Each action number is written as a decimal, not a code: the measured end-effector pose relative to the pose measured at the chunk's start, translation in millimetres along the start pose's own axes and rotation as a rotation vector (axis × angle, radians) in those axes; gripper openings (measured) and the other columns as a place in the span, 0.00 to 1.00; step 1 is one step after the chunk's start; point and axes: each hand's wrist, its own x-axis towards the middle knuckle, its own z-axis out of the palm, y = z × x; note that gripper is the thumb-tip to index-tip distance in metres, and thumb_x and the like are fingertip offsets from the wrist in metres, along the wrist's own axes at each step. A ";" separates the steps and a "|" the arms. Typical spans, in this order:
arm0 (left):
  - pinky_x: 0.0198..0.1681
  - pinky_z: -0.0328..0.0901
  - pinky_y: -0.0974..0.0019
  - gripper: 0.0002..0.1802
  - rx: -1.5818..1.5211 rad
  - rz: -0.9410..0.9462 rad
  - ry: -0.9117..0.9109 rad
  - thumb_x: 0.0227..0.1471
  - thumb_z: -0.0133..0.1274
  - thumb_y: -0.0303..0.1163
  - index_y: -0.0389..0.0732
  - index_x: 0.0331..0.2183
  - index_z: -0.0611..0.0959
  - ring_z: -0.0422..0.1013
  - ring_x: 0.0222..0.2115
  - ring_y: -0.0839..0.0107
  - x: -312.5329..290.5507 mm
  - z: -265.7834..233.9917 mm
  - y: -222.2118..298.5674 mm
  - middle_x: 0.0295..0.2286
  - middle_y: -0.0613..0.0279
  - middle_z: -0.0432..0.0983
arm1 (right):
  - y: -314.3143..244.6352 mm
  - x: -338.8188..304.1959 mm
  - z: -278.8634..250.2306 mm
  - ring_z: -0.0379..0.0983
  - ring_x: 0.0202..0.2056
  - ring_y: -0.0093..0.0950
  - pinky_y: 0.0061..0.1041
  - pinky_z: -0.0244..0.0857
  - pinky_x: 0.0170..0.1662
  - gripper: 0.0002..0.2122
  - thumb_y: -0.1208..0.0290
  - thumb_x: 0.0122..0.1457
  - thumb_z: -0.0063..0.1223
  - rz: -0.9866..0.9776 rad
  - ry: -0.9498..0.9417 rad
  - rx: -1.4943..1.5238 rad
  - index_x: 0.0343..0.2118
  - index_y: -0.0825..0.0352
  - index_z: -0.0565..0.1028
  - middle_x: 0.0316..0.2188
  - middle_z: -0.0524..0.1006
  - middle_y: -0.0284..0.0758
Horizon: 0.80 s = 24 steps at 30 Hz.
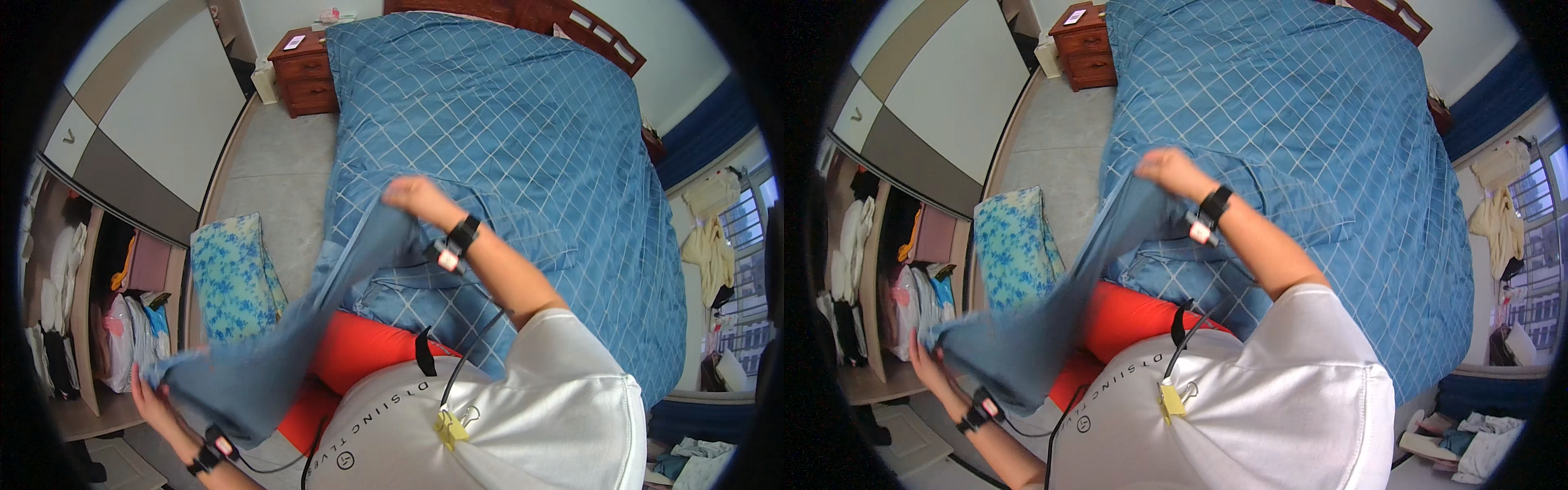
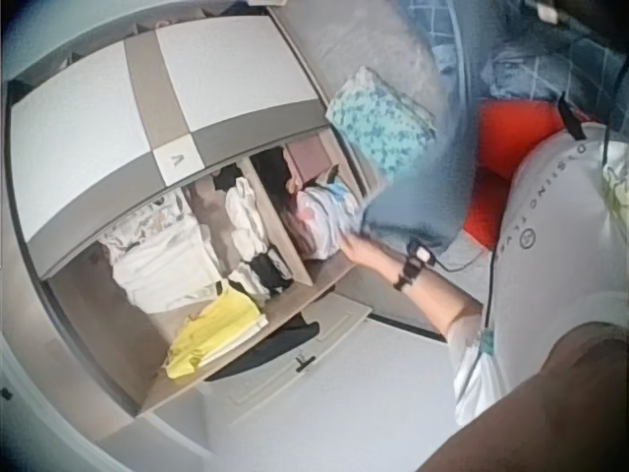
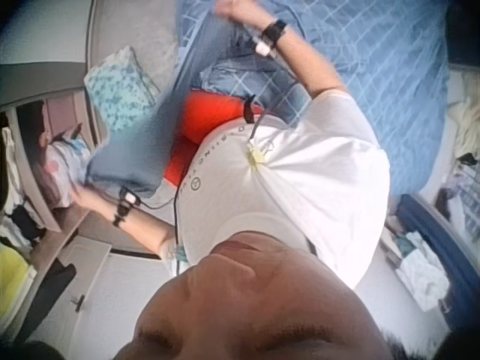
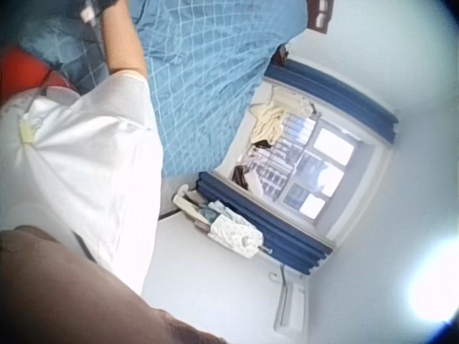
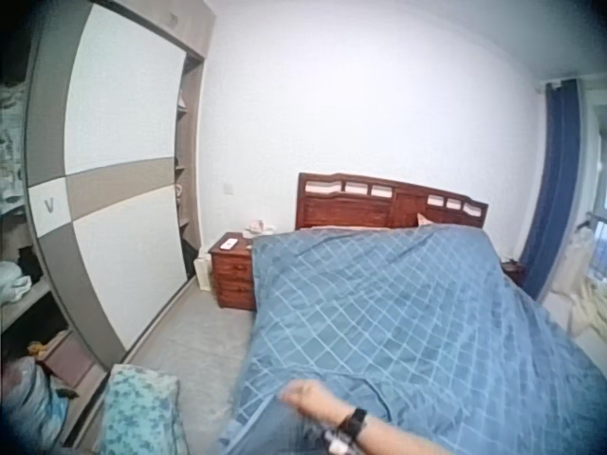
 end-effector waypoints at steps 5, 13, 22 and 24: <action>0.50 0.60 0.68 0.18 -0.056 0.649 -0.202 0.60 0.40 0.29 0.37 0.51 0.72 0.65 0.49 0.69 -14.6 94.8 125.2 0.50 0.55 0.68 | -36.0 23.0 -154.7 0.68 0.30 0.24 0.28 0.63 0.31 0.08 0.65 0.60 0.43 -0.077 0.887 0.077 0.30 0.63 0.70 0.27 0.70 0.32; 0.56 0.55 0.65 0.16 -0.068 0.535 -0.598 0.58 0.45 0.29 0.36 0.47 0.76 0.66 0.50 0.69 -78.7 213.6 74.7 0.46 0.57 0.73 | -64.7 -124.8 -274.4 0.73 0.39 0.27 0.22 0.67 0.43 0.09 0.79 0.59 0.41 -0.362 1.265 -0.174 0.40 0.72 0.72 0.38 0.75 0.35; 0.30 0.64 0.70 0.15 0.485 0.303 -1.312 0.54 0.45 0.26 0.39 0.43 0.79 0.69 0.24 0.71 -169.5 306.5 -139.4 0.29 0.60 0.77 | 152.6 -303.2 -229.1 0.72 0.31 0.23 0.22 0.66 0.38 0.09 0.76 0.51 0.53 0.343 1.462 -0.160 0.36 0.74 0.76 0.30 0.77 0.33; 0.36 0.65 0.65 0.15 0.589 0.400 -1.361 0.52 0.46 0.27 0.39 0.43 0.78 0.71 0.31 0.61 -177.6 302.4 -165.5 0.33 0.52 0.77 | 186.8 -331.3 -212.4 0.71 0.30 0.23 0.22 0.66 0.37 0.09 0.80 0.48 0.49 0.609 1.414 -0.121 0.33 0.71 0.77 0.28 0.77 0.33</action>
